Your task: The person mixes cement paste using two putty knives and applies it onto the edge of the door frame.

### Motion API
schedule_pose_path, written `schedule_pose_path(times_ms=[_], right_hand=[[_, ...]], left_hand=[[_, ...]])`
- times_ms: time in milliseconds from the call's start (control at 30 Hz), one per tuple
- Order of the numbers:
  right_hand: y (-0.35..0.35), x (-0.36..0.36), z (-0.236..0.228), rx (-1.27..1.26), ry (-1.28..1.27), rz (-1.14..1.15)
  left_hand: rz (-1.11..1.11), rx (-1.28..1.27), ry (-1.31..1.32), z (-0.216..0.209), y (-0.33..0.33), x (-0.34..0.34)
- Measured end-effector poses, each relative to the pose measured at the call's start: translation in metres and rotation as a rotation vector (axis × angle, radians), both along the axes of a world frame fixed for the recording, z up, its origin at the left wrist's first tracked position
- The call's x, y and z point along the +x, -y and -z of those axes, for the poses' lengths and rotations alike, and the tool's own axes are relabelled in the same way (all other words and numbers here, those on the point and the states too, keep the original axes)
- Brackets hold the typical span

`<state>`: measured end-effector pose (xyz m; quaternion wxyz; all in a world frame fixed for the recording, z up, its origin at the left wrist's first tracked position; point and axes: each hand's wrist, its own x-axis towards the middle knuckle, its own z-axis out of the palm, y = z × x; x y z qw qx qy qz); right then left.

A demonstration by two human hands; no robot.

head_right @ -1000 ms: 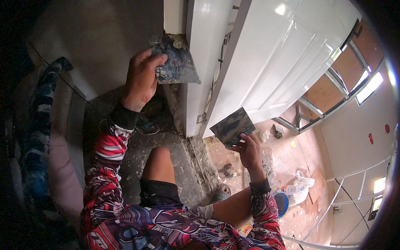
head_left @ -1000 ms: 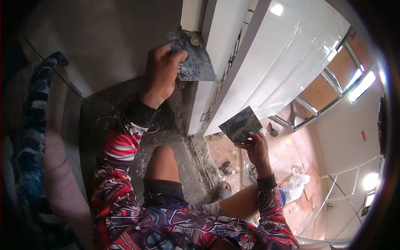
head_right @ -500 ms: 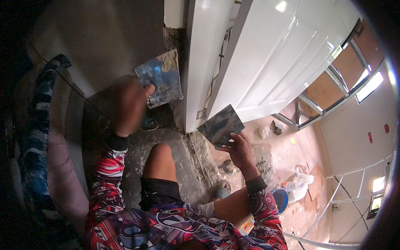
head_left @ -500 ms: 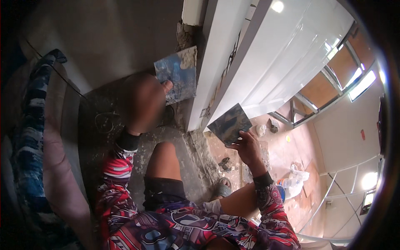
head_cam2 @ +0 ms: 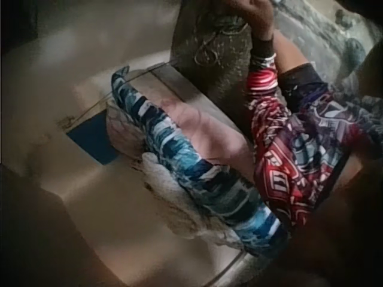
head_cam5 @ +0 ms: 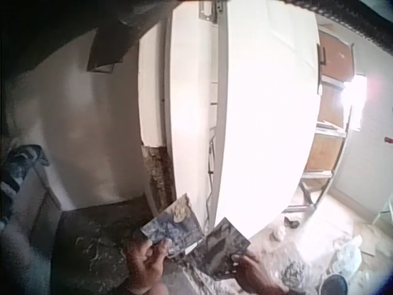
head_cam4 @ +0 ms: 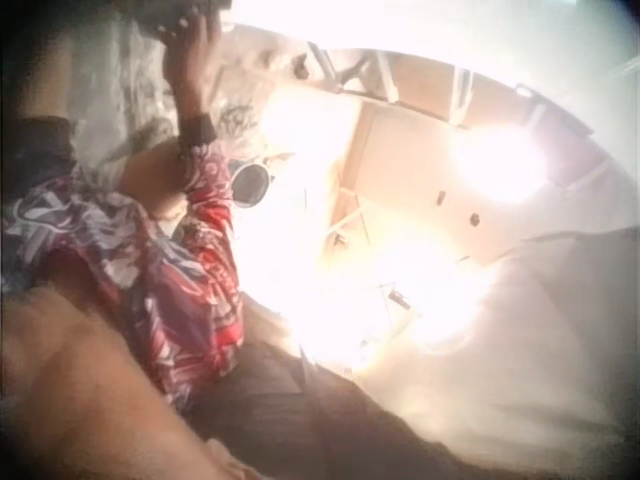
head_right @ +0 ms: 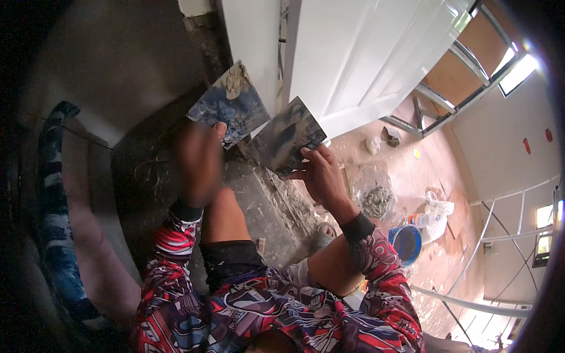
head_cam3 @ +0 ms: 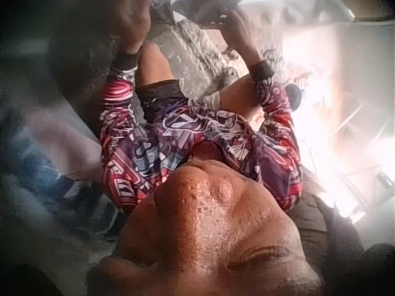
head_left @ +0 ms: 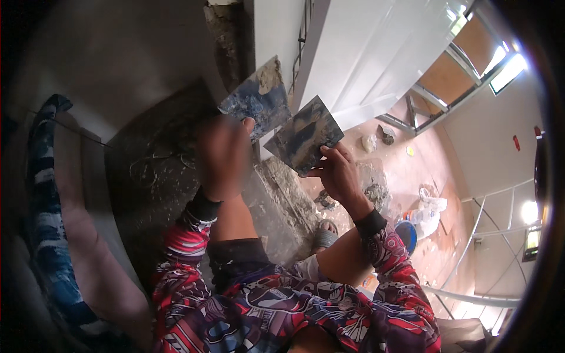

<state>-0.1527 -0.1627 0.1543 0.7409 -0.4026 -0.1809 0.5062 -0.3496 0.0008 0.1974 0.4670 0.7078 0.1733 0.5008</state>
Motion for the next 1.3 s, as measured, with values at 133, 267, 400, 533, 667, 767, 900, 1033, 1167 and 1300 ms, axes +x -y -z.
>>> schedule_pose_path(times_ms=[133,267,400,533,667,767,900,1033,1167,1300], right_hand=[[0.004,0.009,0.004,-0.048,-0.094,-0.039],[0.009,0.014,0.01,0.0,-0.324,-0.193],[0.013,0.006,0.005,0.024,-0.425,-0.171],[0.016,0.007,-0.003,0.097,-0.442,-0.201],[0.018,0.015,-0.006,0.17,-0.314,-0.139],[0.017,0.015,-0.013,0.133,-0.249,-0.023],[0.025,0.021,-0.016,0.158,-0.168,-0.037],[0.028,0.021,-0.02,0.132,-0.059,0.077],[0.041,0.03,-0.012,0.126,-0.002,0.137],[0.052,0.041,-0.019,0.111,0.044,0.162]], left_hand=[[-0.055,0.291,-0.051,-0.012,0.01,0.009],[0.151,0.436,0.028,-0.023,0.01,0.012],[0.266,0.502,0.004,-0.025,0.001,0.01],[0.321,0.701,-0.103,-0.019,-0.005,0.022],[0.335,0.882,-0.091,-0.015,-0.001,0.033],[0.294,0.898,-0.128,-0.011,0.002,0.032],[0.232,0.948,-0.211,0.0,0.003,0.04],[0.086,0.964,-0.306,0.015,0.003,0.05],[0.069,0.94,-0.328,0.032,0.004,0.061],[0.029,0.976,-0.342,0.045,-0.002,0.071]])
